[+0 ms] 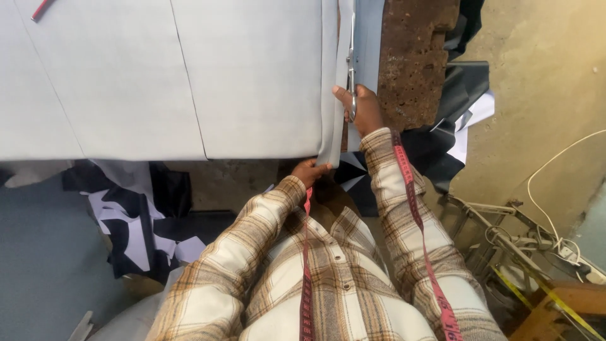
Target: The person uses shears to cut a large piece of white fabric laid out on a table, following pre-drawn lines. The person holds the fabric with one hand while cutting with the other, and a red pencil is visible on the fabric surface.
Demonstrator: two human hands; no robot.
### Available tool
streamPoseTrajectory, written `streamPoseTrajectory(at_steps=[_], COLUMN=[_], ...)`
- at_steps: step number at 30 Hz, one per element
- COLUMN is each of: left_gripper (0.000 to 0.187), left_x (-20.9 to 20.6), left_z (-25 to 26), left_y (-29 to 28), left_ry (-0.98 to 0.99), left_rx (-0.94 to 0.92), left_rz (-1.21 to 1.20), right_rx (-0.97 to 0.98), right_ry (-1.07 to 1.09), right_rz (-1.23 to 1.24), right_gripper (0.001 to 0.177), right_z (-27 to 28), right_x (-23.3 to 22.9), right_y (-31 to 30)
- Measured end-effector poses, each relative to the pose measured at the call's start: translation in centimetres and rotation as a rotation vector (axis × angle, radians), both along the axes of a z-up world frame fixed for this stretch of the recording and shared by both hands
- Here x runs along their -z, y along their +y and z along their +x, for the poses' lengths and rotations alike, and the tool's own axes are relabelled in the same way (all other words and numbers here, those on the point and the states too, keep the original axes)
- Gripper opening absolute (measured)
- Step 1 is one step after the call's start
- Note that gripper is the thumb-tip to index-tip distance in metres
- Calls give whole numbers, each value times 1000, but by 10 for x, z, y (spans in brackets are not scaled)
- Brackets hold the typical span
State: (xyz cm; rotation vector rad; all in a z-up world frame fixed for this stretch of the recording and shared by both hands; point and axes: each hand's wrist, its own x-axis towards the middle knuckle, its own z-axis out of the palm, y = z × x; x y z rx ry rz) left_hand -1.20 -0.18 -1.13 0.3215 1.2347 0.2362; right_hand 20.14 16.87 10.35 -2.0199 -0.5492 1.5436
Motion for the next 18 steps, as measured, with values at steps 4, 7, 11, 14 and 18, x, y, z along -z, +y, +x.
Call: streamPoseTrajectory(at_steps=[4, 7, 11, 14, 18], left_gripper=[33, 36, 51, 48, 50], left_x=[13, 3, 16, -5, -12], left_z=[1, 3, -2, 0, -1], left_y=[-5, -2, -11, 2, 5], left_ry=[0, -2, 40, 80, 87], left_rx=[-13, -6, 27, 83, 73], left_rz=[-10, -6, -37, -7, -14], right_rx=[-15, -30, -34, -27, -7], right_ry=[-28, -28, -11, -9, 26], right_rz=[-5, 3, 1, 44, 35], right_gripper=[37, 34, 33, 33, 34], right_z=[-4, -6, 0, 7, 6], right_x=[-10, -16, 5, 5, -2], right_y=[2, 4, 8, 33, 50])
